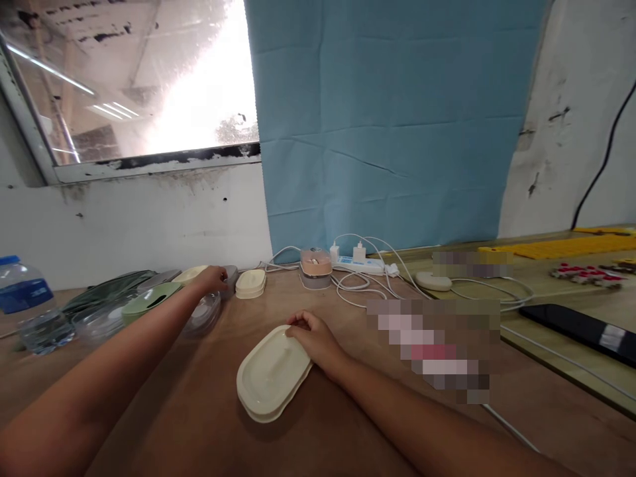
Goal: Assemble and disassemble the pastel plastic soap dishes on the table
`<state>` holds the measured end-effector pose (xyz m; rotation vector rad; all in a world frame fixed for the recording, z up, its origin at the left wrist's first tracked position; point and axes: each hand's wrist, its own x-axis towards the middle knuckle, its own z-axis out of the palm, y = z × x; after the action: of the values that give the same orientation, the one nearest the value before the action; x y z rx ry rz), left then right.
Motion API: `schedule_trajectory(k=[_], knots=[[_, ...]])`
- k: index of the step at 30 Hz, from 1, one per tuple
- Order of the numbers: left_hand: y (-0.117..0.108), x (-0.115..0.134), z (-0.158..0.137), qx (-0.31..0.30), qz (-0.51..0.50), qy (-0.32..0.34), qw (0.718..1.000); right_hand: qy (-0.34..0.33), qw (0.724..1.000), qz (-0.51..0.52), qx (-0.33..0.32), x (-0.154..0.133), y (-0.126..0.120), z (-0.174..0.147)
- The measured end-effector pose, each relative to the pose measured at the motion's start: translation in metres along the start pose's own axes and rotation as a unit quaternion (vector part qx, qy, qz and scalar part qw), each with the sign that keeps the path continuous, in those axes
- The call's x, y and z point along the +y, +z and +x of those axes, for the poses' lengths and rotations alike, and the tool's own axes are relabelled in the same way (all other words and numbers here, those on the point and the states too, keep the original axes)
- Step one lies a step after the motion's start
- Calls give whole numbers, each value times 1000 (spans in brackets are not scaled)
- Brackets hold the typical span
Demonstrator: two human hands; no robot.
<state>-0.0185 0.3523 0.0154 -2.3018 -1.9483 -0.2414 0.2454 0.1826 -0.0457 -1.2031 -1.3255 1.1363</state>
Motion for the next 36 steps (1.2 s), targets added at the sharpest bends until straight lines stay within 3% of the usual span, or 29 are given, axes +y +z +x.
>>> schedule_trajectory(k=[10,15,18,20,22,24,27,30,33,36], knots=[[-5,-5,-10,23,-60,20,998,17,1000,2,8,-5,1,-3],[-17,22,-31,85,-83,71,990,17,999,31,6,-5,0,-5],[-29,56,-76,114,-109,154,975,27,998,59,11,-2,-2,-4],[-37,79,-118,88,-147,338,926,31,997,73,18,1,-4,-1],[-42,95,-161,-7,-118,484,867,31,996,79,25,3,-5,1],[-44,104,-196,-43,-58,525,848,30,996,84,31,4,-5,3],[-39,104,-220,-29,14,516,856,28,996,83,33,3,-3,2],[-32,98,-214,-7,51,528,848,20,996,70,52,2,-2,0],[-27,92,-190,15,75,534,842,-6,989,55,136,3,-5,4],[-26,87,-149,56,78,488,867,-25,973,49,224,7,-13,12]])
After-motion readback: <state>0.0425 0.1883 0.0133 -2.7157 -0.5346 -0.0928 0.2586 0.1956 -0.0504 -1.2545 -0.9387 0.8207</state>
